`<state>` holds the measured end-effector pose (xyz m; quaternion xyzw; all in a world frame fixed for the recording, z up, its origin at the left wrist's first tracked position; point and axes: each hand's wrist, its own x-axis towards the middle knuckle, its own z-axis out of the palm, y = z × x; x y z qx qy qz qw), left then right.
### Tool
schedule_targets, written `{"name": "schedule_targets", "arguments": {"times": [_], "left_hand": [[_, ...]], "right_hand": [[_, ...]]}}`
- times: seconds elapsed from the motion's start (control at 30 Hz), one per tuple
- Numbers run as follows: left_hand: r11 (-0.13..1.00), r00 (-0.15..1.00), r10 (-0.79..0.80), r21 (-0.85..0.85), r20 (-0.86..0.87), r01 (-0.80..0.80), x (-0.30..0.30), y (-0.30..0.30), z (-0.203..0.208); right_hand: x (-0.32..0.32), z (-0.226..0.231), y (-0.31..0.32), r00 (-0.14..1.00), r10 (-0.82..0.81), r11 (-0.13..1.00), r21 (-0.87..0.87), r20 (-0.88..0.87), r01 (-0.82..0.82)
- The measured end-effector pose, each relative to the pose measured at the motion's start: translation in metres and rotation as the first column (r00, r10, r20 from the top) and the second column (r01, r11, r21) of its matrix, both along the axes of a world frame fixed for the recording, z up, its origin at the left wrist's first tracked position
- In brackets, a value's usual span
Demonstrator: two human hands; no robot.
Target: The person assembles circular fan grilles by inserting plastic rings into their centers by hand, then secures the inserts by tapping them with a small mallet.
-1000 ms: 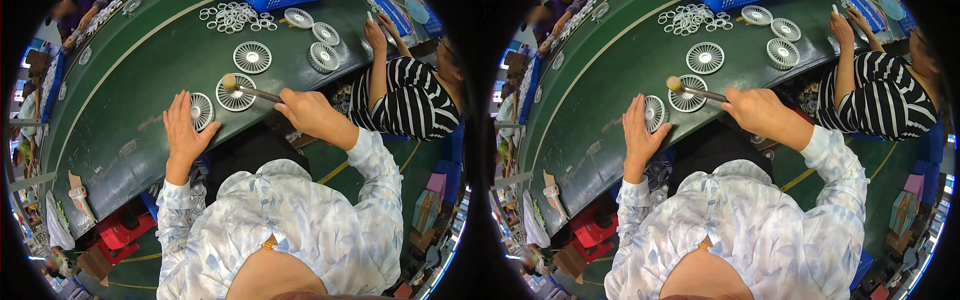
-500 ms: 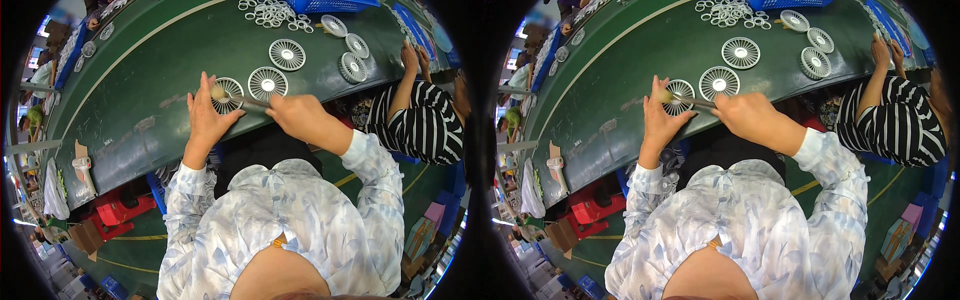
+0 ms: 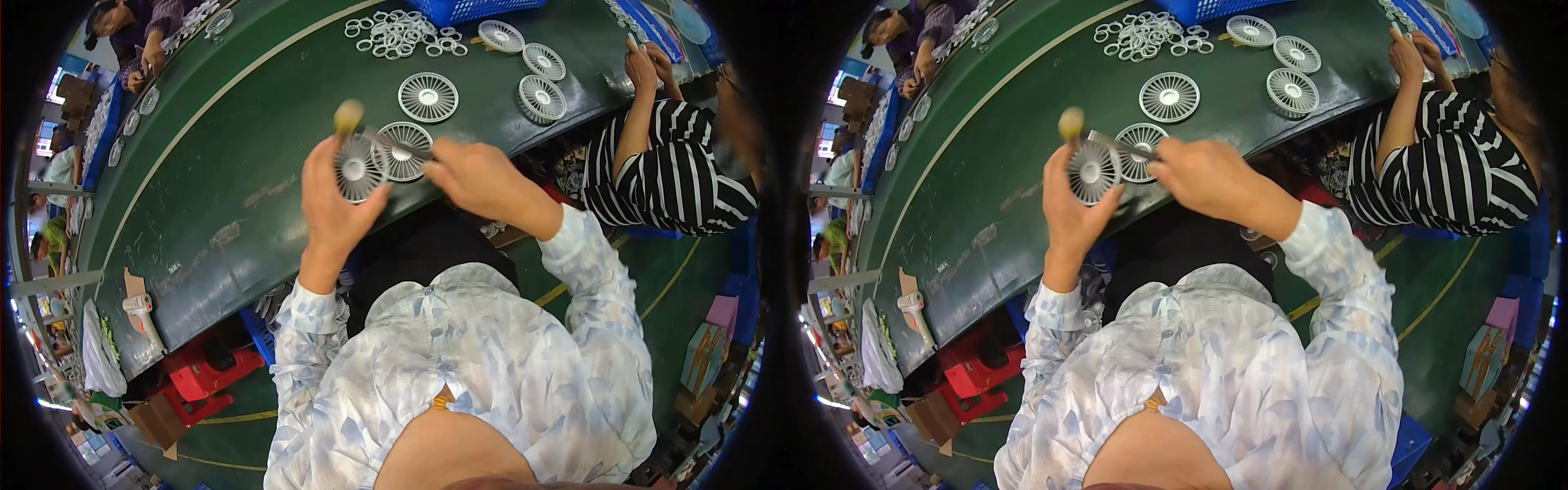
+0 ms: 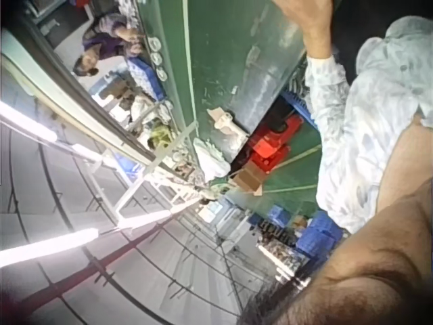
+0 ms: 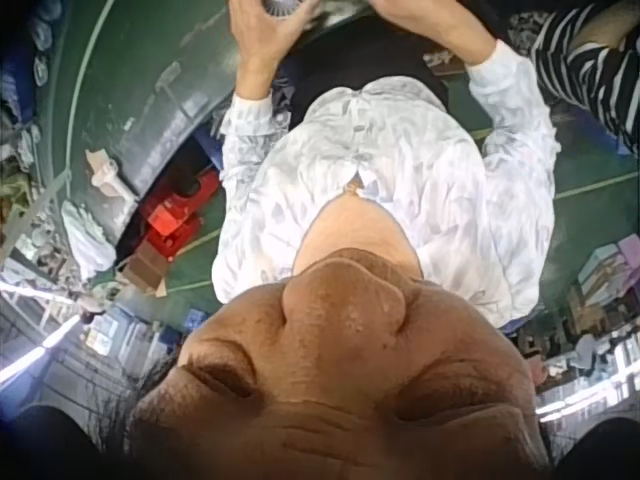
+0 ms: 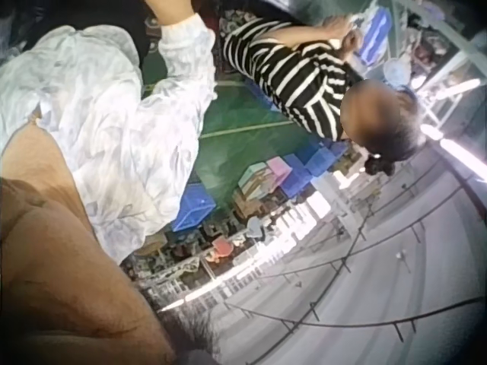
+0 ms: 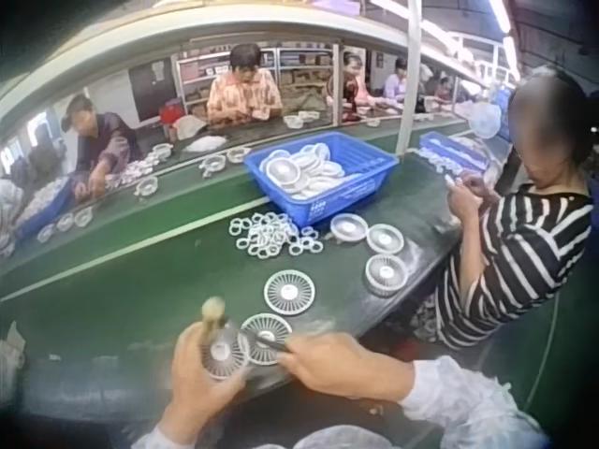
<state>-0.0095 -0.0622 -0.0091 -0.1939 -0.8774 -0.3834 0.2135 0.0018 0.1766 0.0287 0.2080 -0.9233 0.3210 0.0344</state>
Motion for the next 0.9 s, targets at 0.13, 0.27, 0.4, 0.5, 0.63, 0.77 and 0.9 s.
{"name": "schedule_targets", "arguments": {"times": [0.13, 0.27, 0.4, 0.5, 0.63, 0.77, 0.9], "left_hand": [[0.963, 0.994, -0.113, -0.243, 0.011, 0.112, -0.016, 0.047, 0.006], [0.972, 0.988, -0.155, -0.179, -0.016, 0.15, -0.03, 0.06, -0.005], [0.982, 0.983, -0.157, -0.12, -0.092, 0.145, -0.068, 0.094, 0.013], [0.933, 0.995, -0.093, -0.351, -0.026, 0.078, -0.099, 0.106, -0.004], [0.945, 0.965, -0.261, -0.206, -0.01, 0.253, -0.086, 0.122, -0.001], [0.762, 0.787, -0.616, -0.239, 0.018, 0.602, -0.028, 0.16, 0.018], [0.576, 0.663, -0.73, -0.372, 0.166, 0.727, -0.018, 0.184, 0.022]], "right_hand": [[0.003, 0.001, 0.044, 0.978, -0.163, 0.934, -0.3, 0.127, 0.195], [0.014, -0.002, 0.078, 0.973, -0.232, 0.92, -0.321, 0.02, 0.226], [0.014, -0.012, 0.107, 0.929, -0.368, 0.847, -0.396, 0.043, 0.354], [0.007, -0.017, 0.129, 0.896, -0.444, 0.821, -0.394, 0.014, 0.413], [0.018, -0.016, 0.17, 0.831, -0.553, 0.771, -0.345, 0.055, 0.535], [0.017, -0.02, 0.194, 0.823, -0.564, 0.767, -0.327, 0.067, 0.552], [0.024, -0.021, 0.194, 0.823, -0.568, 0.783, -0.304, 0.009, 0.543]]}}
